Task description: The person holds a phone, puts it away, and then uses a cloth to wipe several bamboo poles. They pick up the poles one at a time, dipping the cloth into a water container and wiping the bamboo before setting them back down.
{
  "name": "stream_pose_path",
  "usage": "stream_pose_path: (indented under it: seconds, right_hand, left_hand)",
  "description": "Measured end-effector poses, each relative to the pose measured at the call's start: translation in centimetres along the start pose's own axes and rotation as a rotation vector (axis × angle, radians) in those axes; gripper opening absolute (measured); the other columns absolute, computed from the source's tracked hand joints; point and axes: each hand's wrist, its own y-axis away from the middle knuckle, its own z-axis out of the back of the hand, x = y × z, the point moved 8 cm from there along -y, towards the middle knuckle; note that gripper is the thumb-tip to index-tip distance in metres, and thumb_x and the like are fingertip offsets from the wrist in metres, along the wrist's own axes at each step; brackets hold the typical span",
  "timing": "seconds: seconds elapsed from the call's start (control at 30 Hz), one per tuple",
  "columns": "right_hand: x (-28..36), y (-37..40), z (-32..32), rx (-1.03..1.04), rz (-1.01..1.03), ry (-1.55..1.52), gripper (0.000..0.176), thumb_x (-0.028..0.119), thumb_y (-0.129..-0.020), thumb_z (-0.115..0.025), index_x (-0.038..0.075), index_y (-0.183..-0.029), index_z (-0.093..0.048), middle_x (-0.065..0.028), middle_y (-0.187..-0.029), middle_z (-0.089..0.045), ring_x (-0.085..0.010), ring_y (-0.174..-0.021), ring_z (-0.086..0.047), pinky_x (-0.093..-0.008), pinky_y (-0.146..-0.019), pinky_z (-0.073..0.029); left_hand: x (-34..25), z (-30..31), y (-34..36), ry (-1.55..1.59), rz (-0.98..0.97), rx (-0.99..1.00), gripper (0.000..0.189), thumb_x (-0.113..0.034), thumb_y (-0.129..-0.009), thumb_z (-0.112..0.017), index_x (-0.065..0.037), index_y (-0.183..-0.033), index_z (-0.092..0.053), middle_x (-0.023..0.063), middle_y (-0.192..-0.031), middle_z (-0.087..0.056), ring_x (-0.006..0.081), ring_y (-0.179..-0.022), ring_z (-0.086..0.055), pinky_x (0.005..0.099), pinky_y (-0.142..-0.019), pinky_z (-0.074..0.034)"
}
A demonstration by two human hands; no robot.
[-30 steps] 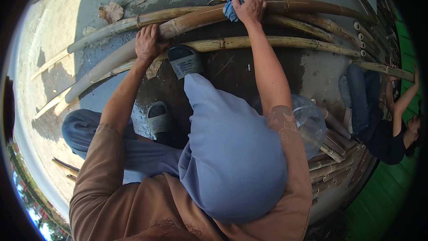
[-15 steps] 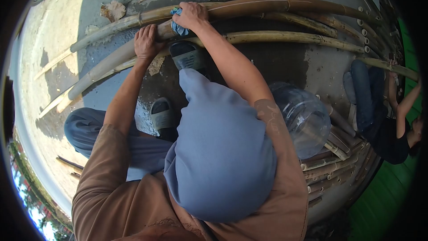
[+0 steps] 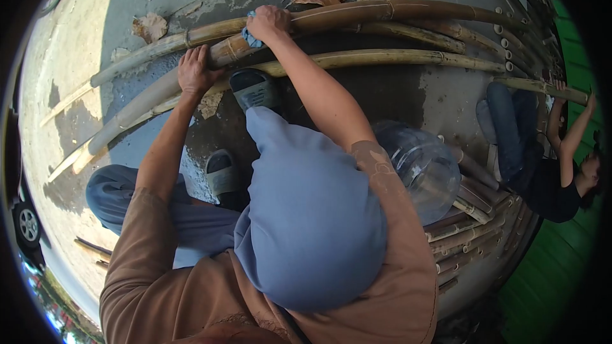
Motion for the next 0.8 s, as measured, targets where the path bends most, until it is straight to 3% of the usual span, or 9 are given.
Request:
stream_pose_path:
  seconds: [0.07, 0.17, 0.23, 0.37, 0.43, 0.53, 0.63, 0.73, 0.8]
  right_hand:
    - [4.1, 1.3, -1.6, 0.077, 0.049, -0.063, 0.035, 0.041, -0.091, -0.070, 0.011, -0.106, -0.079, -0.0148, -0.112, -0.075, -0.0323, -0.114, -0.069, -0.0489, -0.103, -0.050]
    - [0.4, 1.2, 1.2, -0.011, -0.060, -0.070, 0.032, 0.039, -0.092, -0.069, 0.010, -0.100, -0.080, -0.0167, -0.108, -0.076, -0.0329, -0.108, -0.070, -0.0485, -0.098, -0.051]
    - [-6.2, -0.3, 5.3, -0.288, -0.059, 0.085, 0.032, 0.036, -0.095, -0.067, 0.007, -0.094, -0.080, -0.0167, -0.100, -0.077, -0.0334, -0.100, -0.071, -0.0476, -0.098, -0.050]
    - [-28.6, -5.5, 11.5, -0.428, -0.367, 0.235, 0.034, 0.035, -0.105, -0.060, 0.008, -0.122, -0.071, -0.0134, -0.122, -0.067, -0.0318, -0.125, -0.059, -0.0598, -0.119, -0.031]
    - [-31.0, -4.8, 14.0, -0.491, -0.277, 0.327, 0.029, 0.028, -0.102, -0.065, 0.009, -0.123, -0.068, -0.0127, -0.125, -0.064, -0.0348, -0.123, -0.057, -0.0578, -0.111, -0.038]
    - [-22.0, -1.7, 13.5, -0.545, -0.206, 0.184, 0.025, 0.024, -0.102, -0.065, 0.012, -0.124, -0.065, -0.0114, -0.125, -0.063, -0.0357, -0.122, -0.056, -0.0553, -0.108, -0.041]
    - [-8.6, 1.0, 7.2, -0.475, 0.058, 0.109, 0.020, 0.024, -0.100, -0.067, 0.012, -0.116, -0.066, -0.0124, -0.115, -0.063, -0.0346, -0.117, -0.056, -0.0538, -0.106, -0.041]
    - [3.6, 3.8, 3.5, -0.278, 0.178, 0.006, 0.040, 0.047, -0.094, -0.068, 0.008, -0.104, -0.068, -0.0159, -0.108, -0.064, -0.0374, -0.114, -0.056, -0.0536, -0.107, -0.039]
    - [6.0, 4.8, 2.7, -0.224, 0.242, 0.010, 0.038, 0.044, -0.091, -0.070, 0.007, -0.102, -0.068, -0.0156, -0.110, -0.066, -0.0365, -0.114, -0.059, -0.0531, -0.107, -0.040]
  left_hand:
    - [0.0, 0.1, 0.0, 0.011, 0.002, 0.017, 0.081, -0.045, -0.064, -0.092, -0.008, -0.130, -0.064, 0.0082, -0.122, -0.070, 0.0304, -0.116, -0.064, 0.0441, -0.101, -0.049]
    - [0.6, 0.1, -0.5, 0.022, 0.038, 0.131, 0.083, -0.047, -0.065, -0.090, -0.007, -0.134, -0.064, 0.0111, -0.123, -0.071, 0.0310, -0.118, -0.065, 0.0445, -0.102, -0.050]
    - [1.2, -0.2, -1.3, 0.039, 0.041, 0.207, 0.082, -0.049, -0.068, -0.087, -0.008, -0.134, -0.063, 0.0107, -0.124, -0.071, 0.0299, -0.122, -0.063, 0.0436, -0.104, -0.049]
    - [1.5, -0.5, -2.1, 0.046, 0.049, 0.268, 0.081, -0.052, -0.071, -0.085, -0.008, -0.136, -0.064, 0.0134, -0.127, -0.071, 0.0308, -0.126, -0.062, 0.0434, -0.107, -0.049]
    - [1.5, -0.4, -2.5, 0.028, 0.078, 0.330, 0.082, -0.053, -0.071, -0.084, -0.008, -0.137, -0.063, 0.0149, -0.127, -0.070, 0.0316, -0.126, -0.062, 0.0436, -0.108, -0.049]
    - [1.8, -0.7, -3.2, 0.032, 0.073, 0.374, 0.079, -0.053, -0.074, -0.084, -0.007, -0.135, -0.062, 0.0181, -0.127, -0.070, 0.0345, -0.123, -0.064, 0.0453, -0.105, -0.051]
    - [1.9, -0.9, -3.7, 0.019, 0.083, 0.517, 0.076, -0.049, -0.074, -0.084, -0.005, -0.132, -0.061, 0.0217, -0.124, -0.070, 0.0381, -0.119, -0.066, 0.0471, -0.101, -0.054]
    - [1.8, -0.7, -3.8, 0.022, 0.100, 0.581, 0.081, -0.046, -0.071, -0.086, -0.009, -0.138, -0.059, 0.0216, -0.130, -0.068, 0.0400, -0.123, -0.064, 0.0490, -0.102, -0.054]
    - [2.3, -0.9, -3.9, 0.035, 0.023, 0.490, 0.078, -0.043, -0.073, -0.085, -0.006, -0.137, -0.058, 0.0238, -0.123, -0.070, 0.0415, -0.115, -0.068, 0.0489, -0.100, -0.055]
